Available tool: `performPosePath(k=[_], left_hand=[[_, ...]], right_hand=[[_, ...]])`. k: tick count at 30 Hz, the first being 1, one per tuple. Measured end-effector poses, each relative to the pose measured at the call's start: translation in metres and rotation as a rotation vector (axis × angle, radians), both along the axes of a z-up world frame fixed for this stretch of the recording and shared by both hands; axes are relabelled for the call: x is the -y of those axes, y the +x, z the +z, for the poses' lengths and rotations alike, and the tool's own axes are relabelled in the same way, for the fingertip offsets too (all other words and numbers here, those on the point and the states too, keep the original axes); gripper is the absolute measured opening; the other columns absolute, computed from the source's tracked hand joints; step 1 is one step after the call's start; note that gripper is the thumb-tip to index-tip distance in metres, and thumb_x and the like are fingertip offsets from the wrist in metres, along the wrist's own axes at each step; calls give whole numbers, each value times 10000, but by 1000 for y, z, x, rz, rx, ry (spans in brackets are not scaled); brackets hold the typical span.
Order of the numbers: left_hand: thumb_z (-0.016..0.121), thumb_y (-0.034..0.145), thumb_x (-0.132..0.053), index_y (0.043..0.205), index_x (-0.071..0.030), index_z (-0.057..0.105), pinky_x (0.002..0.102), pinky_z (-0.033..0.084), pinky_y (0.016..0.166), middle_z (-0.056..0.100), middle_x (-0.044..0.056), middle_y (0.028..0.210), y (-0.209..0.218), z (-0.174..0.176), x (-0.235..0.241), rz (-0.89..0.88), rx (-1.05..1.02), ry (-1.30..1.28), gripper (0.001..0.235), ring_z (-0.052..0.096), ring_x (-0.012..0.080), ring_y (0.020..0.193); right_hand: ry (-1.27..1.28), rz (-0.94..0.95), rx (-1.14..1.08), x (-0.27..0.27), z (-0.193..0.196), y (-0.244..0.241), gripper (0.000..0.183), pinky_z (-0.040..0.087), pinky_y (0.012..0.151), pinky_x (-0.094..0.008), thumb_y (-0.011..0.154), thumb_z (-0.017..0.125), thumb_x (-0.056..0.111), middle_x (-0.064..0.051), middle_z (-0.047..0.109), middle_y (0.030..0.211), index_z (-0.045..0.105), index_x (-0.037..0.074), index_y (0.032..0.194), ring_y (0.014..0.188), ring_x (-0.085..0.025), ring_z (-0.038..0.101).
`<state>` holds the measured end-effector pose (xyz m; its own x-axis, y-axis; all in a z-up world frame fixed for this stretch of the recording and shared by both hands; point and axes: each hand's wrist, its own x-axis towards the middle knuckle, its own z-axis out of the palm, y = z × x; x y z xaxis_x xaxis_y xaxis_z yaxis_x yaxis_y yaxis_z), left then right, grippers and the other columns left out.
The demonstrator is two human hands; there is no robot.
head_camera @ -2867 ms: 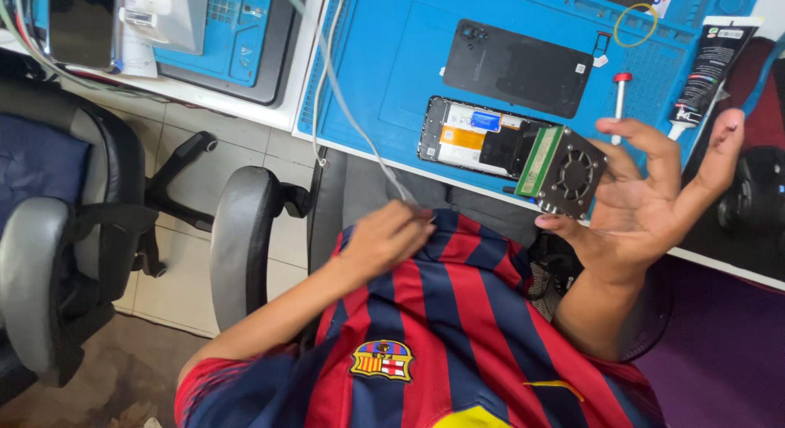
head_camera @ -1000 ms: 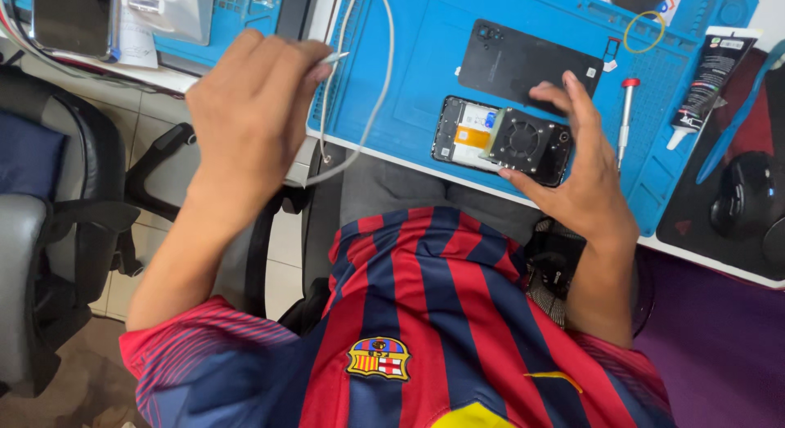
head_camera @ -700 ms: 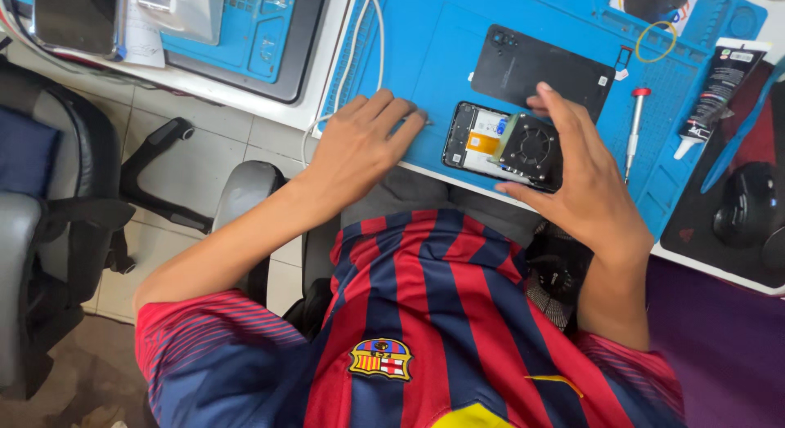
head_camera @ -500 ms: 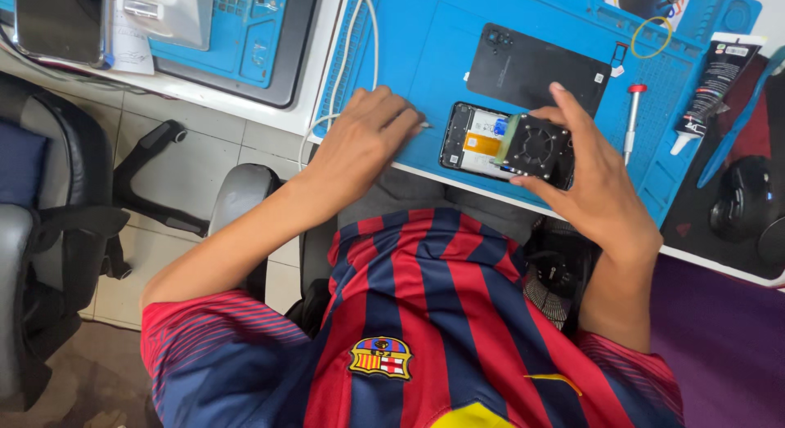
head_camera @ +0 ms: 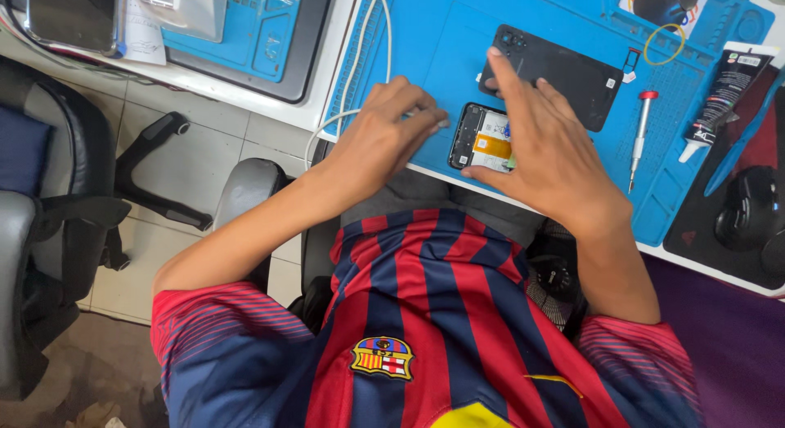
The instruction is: The person applies adhesive to the frame of a disassembled smartphone, then uses a small fan to dry the adhesive. The person connects a charging cable to the phone and briefly displays the screen before placing the device back on the workbench.
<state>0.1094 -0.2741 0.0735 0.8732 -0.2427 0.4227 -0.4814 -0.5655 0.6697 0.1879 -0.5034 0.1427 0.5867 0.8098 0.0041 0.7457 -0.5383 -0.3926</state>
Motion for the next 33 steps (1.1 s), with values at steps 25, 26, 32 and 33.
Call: performPosePath(k=[25, 26, 32, 33], left_hand=[[740, 897, -10, 1088, -35, 725, 396, 456, 885, 624, 73, 1030, 3, -11, 12, 9, -46, -104, 193, 591, 265, 989], [743, 900, -13, 1085, -38, 723, 396, 455, 886, 625, 72, 1039, 3, -11, 13, 21, -37, -108, 187, 592, 264, 995], [777, 870, -62, 1049, -65, 752, 409, 443, 875, 620, 49, 999, 6, -13, 13, 40, 11, -65, 182, 579, 272, 984], [775, 872, -65, 1054, -65, 753, 406, 446, 874, 629, 48, 996, 6, -13, 12, 35, 5, -70, 183, 582, 270, 978]], right_hand=[[-22, -12, -73, 2, 0, 0, 1267, 447, 1060, -501, 600, 957, 231, -194, 617, 1245, 211, 13, 1600, 1146, -396, 591], [-24, -7, -54, 4, 0, 0, 1265, 434, 1089, -508, 608, 957, 242, -208, 608, 1242, 208, 10, 1601, 1162, -403, 584], [-86, -16, -28, 19, 5, 0, 1238, 366, 1160, -565, 614, 938, 240, -237, 583, 1287, 220, 20, 1598, 1233, -409, 565], [-87, -20, -31, 21, 5, 0, 1234, 360, 1158, -574, 612, 934, 236, -239, 579, 1304, 224, 22, 1598, 1249, -406, 564]])
